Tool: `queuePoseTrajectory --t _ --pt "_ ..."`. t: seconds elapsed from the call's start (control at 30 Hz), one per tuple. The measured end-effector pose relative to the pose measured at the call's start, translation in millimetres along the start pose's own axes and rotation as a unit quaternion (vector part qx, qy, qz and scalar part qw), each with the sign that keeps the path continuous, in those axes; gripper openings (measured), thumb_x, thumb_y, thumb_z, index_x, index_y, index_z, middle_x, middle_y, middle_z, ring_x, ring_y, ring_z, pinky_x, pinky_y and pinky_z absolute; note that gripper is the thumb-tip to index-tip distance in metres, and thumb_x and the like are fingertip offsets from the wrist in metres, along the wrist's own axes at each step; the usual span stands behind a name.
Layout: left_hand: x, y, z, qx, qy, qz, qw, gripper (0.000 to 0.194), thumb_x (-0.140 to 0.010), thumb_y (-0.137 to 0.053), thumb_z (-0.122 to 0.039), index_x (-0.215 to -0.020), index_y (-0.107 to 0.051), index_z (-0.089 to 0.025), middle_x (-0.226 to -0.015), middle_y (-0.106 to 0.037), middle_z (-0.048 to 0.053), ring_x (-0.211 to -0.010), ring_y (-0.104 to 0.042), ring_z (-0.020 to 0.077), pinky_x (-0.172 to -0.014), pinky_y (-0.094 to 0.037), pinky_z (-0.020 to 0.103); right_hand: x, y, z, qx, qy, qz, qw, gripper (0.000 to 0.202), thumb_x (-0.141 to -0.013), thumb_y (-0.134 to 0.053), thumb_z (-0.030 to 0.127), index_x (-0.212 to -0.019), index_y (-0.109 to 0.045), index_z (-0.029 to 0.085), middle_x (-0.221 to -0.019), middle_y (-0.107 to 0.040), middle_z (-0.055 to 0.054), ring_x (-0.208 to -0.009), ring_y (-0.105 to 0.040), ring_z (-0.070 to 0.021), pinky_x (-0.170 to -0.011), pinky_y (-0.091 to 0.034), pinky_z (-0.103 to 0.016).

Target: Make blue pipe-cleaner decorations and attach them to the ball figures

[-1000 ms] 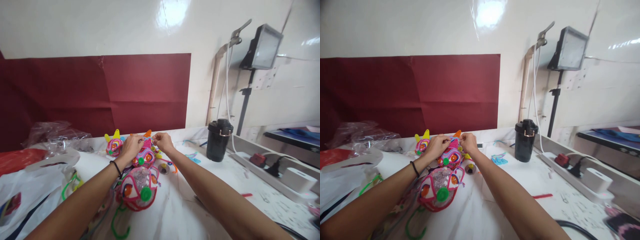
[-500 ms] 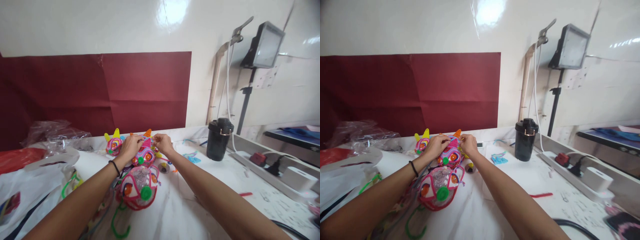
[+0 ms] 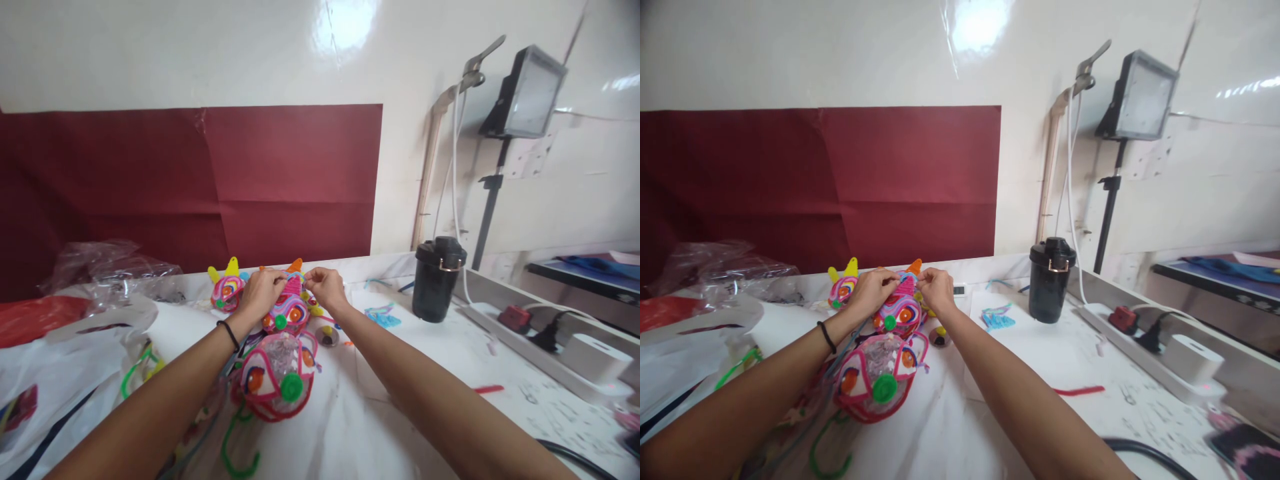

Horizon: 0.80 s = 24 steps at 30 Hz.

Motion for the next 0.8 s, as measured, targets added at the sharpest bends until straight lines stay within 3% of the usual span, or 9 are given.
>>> queuePoseTrajectory --t 0.37,0.8 --pt "-6.2 2.9 -2.5 0.011 -0.001 -0.023 1.0 0.021 -0.076 -0.054 -0.022 -0.084 -0.073 -0.019 -0.079 -0.071 0.006 -0.07 -0.063 0.0182 -0.064 -0.044 0.026 -0.7 5.5 3.7 0.019 0.063 0.008 0.998 0.018 -0.068 -0.058 0.013 -0.076 -0.073 0.02 -0.073 -0.073 -0.002 -0.072 -0.067 -0.0183 -0.063 -0.046 -0.022" --pt "-0.9 -3.3 3.0 0.018 0.007 0.0 1.0 0.022 -0.079 -0.055 -0.024 -0.088 -0.074 -0.021 -0.087 -0.074 0.005 -0.079 -0.066 0.0205 -0.071 -0.048 0.028 1.1 -0.2 -0.1 -0.024 0.0 0.028 0.999 0.016 -0.067 -0.062 0.013 -0.077 -0.074 0.018 -0.071 -0.073 -0.002 -0.067 -0.068 -0.0175 -0.058 -0.05 -0.021"
Point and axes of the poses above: each hand's wrist, its own x-axis away from the middle knuckle, its own y-axis out of the back of the hand, z = x × y, the point moved 2 cm from there along -x, towards the middle knuckle
